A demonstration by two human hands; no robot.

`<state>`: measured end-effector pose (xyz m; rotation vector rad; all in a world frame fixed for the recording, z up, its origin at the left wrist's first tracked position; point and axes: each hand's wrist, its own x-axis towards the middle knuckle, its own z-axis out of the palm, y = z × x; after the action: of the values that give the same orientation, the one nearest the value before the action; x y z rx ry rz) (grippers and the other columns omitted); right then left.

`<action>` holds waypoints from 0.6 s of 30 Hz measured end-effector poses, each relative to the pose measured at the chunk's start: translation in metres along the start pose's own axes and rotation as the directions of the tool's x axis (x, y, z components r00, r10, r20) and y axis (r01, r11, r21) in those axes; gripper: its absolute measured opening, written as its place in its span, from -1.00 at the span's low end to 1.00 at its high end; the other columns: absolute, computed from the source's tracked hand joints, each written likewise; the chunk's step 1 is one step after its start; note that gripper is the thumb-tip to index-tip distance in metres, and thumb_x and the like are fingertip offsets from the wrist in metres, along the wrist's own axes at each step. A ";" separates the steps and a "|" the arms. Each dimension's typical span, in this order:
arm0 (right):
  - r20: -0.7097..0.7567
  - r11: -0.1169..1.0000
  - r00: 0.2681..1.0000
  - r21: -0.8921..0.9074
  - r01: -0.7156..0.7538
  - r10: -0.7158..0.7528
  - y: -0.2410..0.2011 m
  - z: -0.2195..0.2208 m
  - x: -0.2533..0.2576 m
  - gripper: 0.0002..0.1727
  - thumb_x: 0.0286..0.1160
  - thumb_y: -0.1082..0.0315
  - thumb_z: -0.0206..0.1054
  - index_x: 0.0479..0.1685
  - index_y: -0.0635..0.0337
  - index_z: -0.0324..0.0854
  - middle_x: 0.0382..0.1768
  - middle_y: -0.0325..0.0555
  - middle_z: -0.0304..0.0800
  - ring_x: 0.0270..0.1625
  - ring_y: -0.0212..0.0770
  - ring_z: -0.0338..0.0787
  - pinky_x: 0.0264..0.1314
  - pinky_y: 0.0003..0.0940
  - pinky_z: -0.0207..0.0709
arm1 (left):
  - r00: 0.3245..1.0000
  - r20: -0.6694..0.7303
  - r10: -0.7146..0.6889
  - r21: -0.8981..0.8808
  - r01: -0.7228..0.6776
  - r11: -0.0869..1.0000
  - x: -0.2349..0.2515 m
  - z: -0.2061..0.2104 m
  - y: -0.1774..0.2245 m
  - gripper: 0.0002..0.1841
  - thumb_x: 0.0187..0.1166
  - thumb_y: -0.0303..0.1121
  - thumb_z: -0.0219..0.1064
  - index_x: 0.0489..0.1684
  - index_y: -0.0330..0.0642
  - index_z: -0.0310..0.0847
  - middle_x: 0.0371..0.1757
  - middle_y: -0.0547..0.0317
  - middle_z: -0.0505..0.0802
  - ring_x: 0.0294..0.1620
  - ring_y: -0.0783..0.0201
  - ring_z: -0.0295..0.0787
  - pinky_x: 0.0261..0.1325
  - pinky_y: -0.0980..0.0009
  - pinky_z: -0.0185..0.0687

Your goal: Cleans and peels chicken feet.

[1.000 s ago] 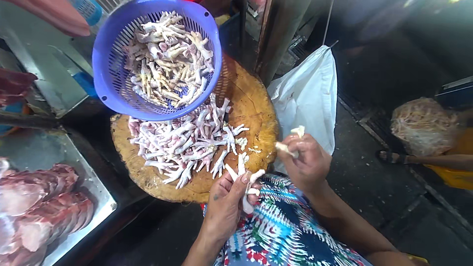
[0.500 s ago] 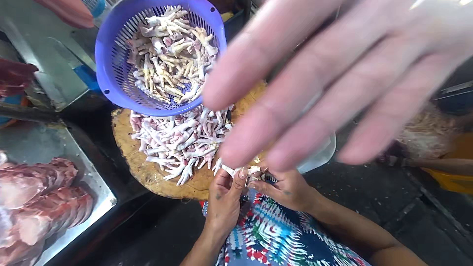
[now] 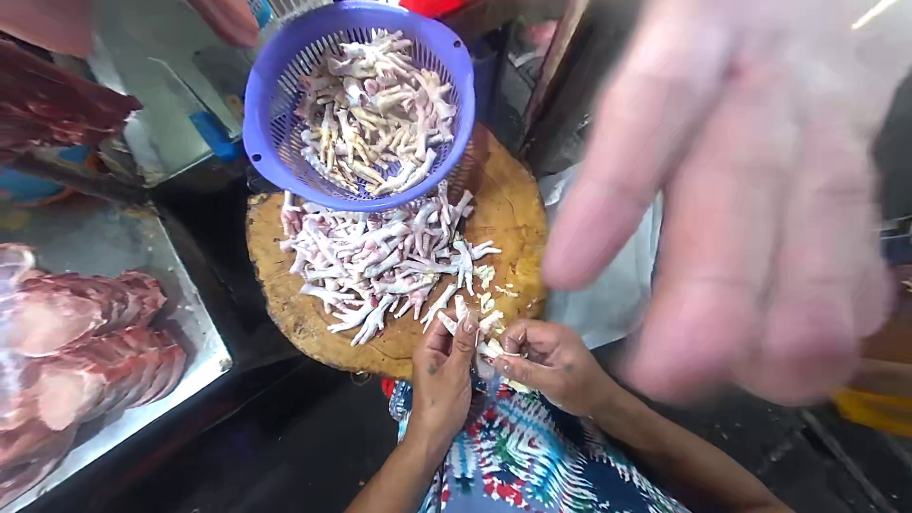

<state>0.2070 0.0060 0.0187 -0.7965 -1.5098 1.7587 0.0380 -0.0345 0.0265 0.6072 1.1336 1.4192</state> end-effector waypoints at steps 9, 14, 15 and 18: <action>-0.216 0.980 0.956 -0.073 0.186 -0.198 -0.009 -0.011 -0.015 -0.97 0.51 0.41 0.40 -0.22 0.08 0.66 -0.34 -0.37 0.72 -0.35 -0.54 0.69 -0.31 -0.59 0.64 | 0.938 -0.346 0.022 -0.012 -0.028 1.000 0.022 -0.010 0.010 -0.78 0.87 -0.37 -0.05 0.10 -0.24 0.49 -0.31 0.25 0.81 -0.41 0.45 0.77 -0.33 0.50 0.77; -0.453 0.671 0.564 -0.692 0.265 -0.690 -0.070 -0.081 -0.041 -0.82 0.55 0.30 0.46 0.03 -0.15 0.69 -0.13 -0.50 0.84 -0.15 -0.49 0.83 -0.09 -0.48 0.78 | 0.836 -0.355 0.418 0.138 -0.395 0.908 0.035 -0.022 0.034 -0.83 0.86 -0.36 -0.02 0.14 -0.11 0.47 -0.20 0.41 0.83 -0.29 0.49 0.80 -0.21 0.51 0.81; -0.466 0.594 0.415 -0.759 0.267 -0.781 -0.094 -0.102 -0.053 -0.81 0.54 0.34 0.45 0.05 -0.08 0.67 -0.14 -0.44 0.85 -0.17 -0.41 0.84 -0.10 -0.38 0.80 | 0.795 -0.313 0.519 0.152 -0.498 0.854 0.040 -0.021 0.040 -0.83 0.86 -0.36 -0.03 0.18 -0.07 0.44 -0.14 0.44 0.83 -0.27 0.50 0.80 -0.22 0.53 0.79; -0.556 0.551 0.048 -0.802 0.233 -0.830 -0.170 -0.139 -0.083 -0.86 0.75 0.39 0.06 -0.10 0.23 0.49 -0.42 -0.28 0.65 -0.35 -0.40 0.71 -0.16 -0.39 0.69 | 0.663 -0.209 0.719 0.135 -0.708 0.693 0.058 -0.011 0.063 -0.86 0.86 -0.31 0.02 0.21 -0.01 0.38 -0.02 0.44 0.80 -0.26 0.51 0.77 -0.28 0.60 0.72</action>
<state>0.3846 0.0355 0.1694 -0.9849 -1.0901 -0.0091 -0.0112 0.0252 0.0641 1.0023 1.1705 2.2089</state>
